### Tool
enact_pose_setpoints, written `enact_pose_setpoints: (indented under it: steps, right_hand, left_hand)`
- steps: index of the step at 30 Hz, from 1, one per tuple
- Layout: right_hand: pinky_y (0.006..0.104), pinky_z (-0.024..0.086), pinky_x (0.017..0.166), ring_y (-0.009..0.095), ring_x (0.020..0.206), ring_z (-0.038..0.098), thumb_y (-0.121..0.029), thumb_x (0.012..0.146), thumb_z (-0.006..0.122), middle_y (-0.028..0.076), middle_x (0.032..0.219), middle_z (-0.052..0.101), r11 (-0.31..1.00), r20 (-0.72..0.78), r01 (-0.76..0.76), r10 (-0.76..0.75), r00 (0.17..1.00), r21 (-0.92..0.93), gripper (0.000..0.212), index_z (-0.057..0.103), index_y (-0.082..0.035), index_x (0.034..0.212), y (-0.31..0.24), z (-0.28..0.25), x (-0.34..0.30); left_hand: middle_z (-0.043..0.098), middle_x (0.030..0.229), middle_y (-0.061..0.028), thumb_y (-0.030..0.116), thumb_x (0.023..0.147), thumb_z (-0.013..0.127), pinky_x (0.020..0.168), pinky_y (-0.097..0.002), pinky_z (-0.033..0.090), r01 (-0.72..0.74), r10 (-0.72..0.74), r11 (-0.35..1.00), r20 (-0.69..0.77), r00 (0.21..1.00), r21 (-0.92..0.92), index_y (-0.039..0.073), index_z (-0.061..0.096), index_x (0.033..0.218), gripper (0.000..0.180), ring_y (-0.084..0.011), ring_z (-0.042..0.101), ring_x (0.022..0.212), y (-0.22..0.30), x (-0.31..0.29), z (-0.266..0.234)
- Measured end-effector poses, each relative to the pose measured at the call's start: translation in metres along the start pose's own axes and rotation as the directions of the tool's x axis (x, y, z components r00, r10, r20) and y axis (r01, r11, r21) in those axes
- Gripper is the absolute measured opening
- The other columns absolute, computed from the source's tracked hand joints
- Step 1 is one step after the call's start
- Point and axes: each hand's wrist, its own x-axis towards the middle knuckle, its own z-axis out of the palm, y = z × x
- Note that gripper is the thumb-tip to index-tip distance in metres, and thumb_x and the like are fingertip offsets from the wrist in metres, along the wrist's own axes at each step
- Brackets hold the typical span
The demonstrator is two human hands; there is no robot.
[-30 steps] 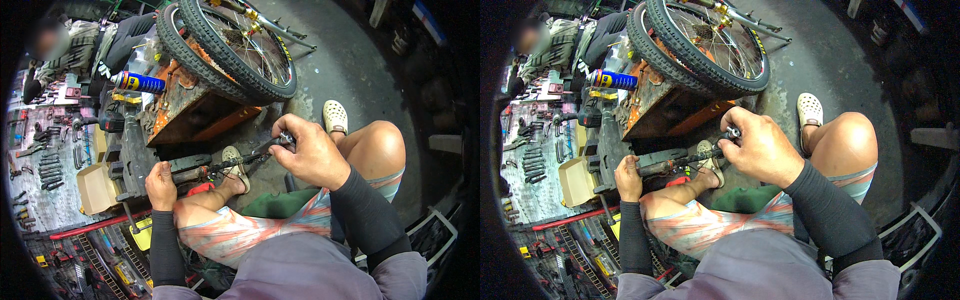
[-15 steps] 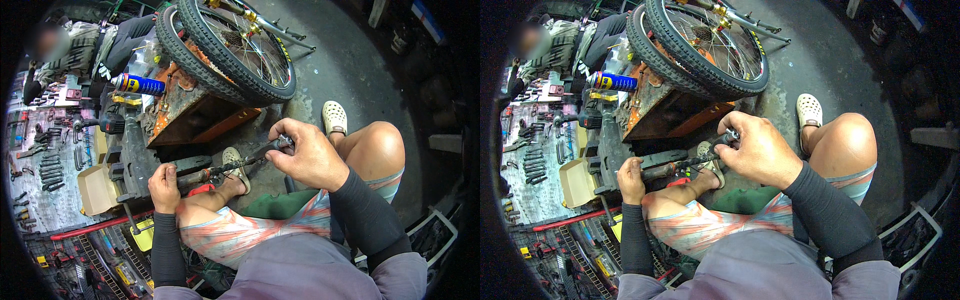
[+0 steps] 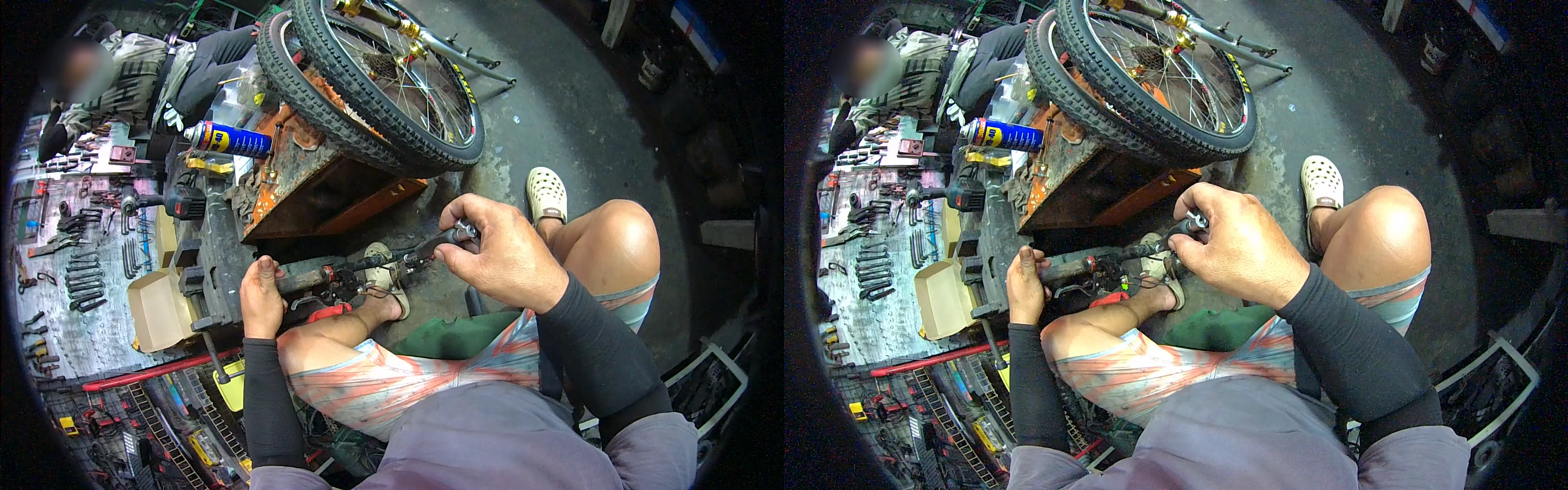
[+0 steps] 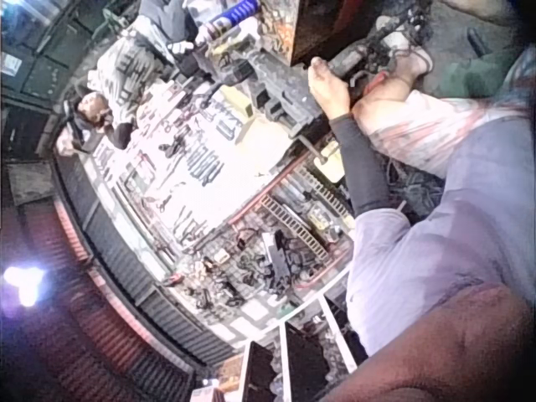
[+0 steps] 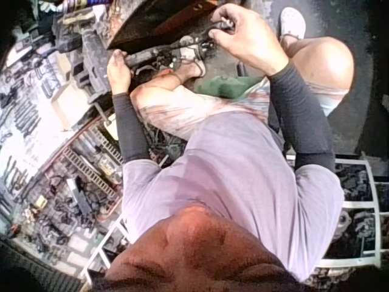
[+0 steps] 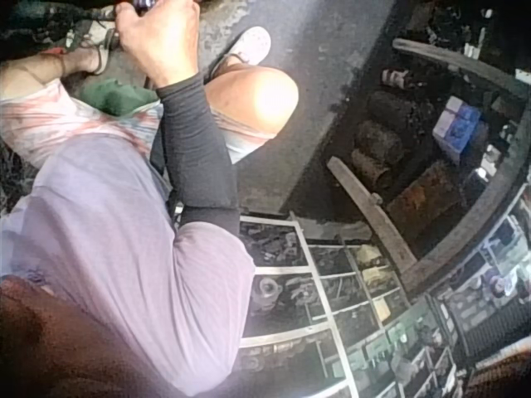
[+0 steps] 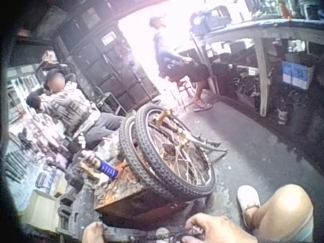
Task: The person uses a screwdriver to adjust components on a bicycle handlebar, then sprays lubricant onto the handlebar and grip area. The person continues to manipulate the handlebar and grip while seated in a workshop.
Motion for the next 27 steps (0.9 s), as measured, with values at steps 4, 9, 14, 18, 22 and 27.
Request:
enact_pose_setpoints:
  steps: [4,9,14,18,22,27]
  right_hand:
    - [0.0444,0.060,0.079,0.033,0.084,0.078,-0.017,0.088,0.082,0.021,0.091,0.076,1.000,0.007,-0.023,0.023,1.000,0.002,0.032,0.073,0.001,0.112,-0.001,-0.001,0.000]
    - [0.0317,0.057,0.078,0.012,0.083,0.068,-0.009,0.089,0.085,0.006,0.097,0.071,0.998,0.057,-0.067,0.067,0.996,-0.005,0.030,0.070,0.001,0.114,-0.002,-0.003,0.001]
    - [0.0308,0.058,0.078,0.011,0.084,0.068,-0.009,0.092,0.084,0.006,0.097,0.071,0.999,0.045,-0.021,0.020,0.999,0.024,0.028,0.069,0.001,0.114,0.004,0.000,0.003]
    - [0.0307,0.059,0.078,0.013,0.084,0.071,-0.015,0.101,0.078,0.006,0.097,0.072,0.944,0.116,-0.158,0.129,0.985,0.291,0.022,0.069,0.001,0.112,0.015,0.002,0.008]
    - [0.0302,0.058,0.075,0.012,0.082,0.072,-0.023,0.107,0.072,0.004,0.095,0.072,0.763,0.133,-0.226,0.183,0.974,0.606,0.023,0.070,-0.001,0.113,0.023,0.005,0.009]
    - [0.0283,0.062,0.082,0.014,0.084,0.073,-0.028,0.113,0.069,0.007,0.105,0.072,0.556,0.197,-0.311,0.256,0.946,0.771,0.027,0.063,-0.003,0.121,0.023,0.002,0.009]
  left_hand:
    - [0.073,0.120,-0.0123,0.068,0.111,0.053,0.042,-0.0236,0.045,0.128,-0.106,0.962,0.102,0.989,-0.242,0.001,0.063,0.128,0.069,-0.0084,0.060,0.052,0.001,0.006,-0.006]
    - [0.073,0.124,-0.0113,0.062,0.113,0.056,0.042,-0.0219,0.048,0.217,-0.154,0.911,0.199,0.968,-0.350,0.005,0.064,0.126,0.059,-0.0070,0.062,0.057,0.000,0.008,-0.012]
    - [0.074,0.125,-0.0119,0.061,0.113,0.057,0.043,-0.0214,0.051,0.245,-0.155,0.896,0.255,0.954,-0.371,0.006,0.066,0.120,0.057,-0.0071,0.064,0.060,0.000,0.005,-0.013]
    - [0.074,0.126,-0.0133,0.061,0.113,0.056,0.046,-0.0211,0.054,0.250,-0.158,0.889,0.256,0.954,-0.383,0.005,0.066,0.119,0.057,-0.0074,0.064,0.060,0.002,-0.002,-0.013]
    - [0.075,0.125,-0.0155,0.061,0.113,0.056,0.050,-0.0222,0.057,0.243,-0.133,0.880,0.280,0.951,-0.408,0.004,0.066,0.117,0.058,-0.0076,0.064,0.060,-0.009,-0.005,-0.012]
    - [0.078,0.121,-0.0193,0.073,0.112,0.041,0.050,-0.0250,0.059,0.310,-0.205,0.787,0.248,0.947,-0.534,0.003,0.067,0.113,0.074,-0.0113,0.065,0.058,-0.014,-0.021,-0.013]
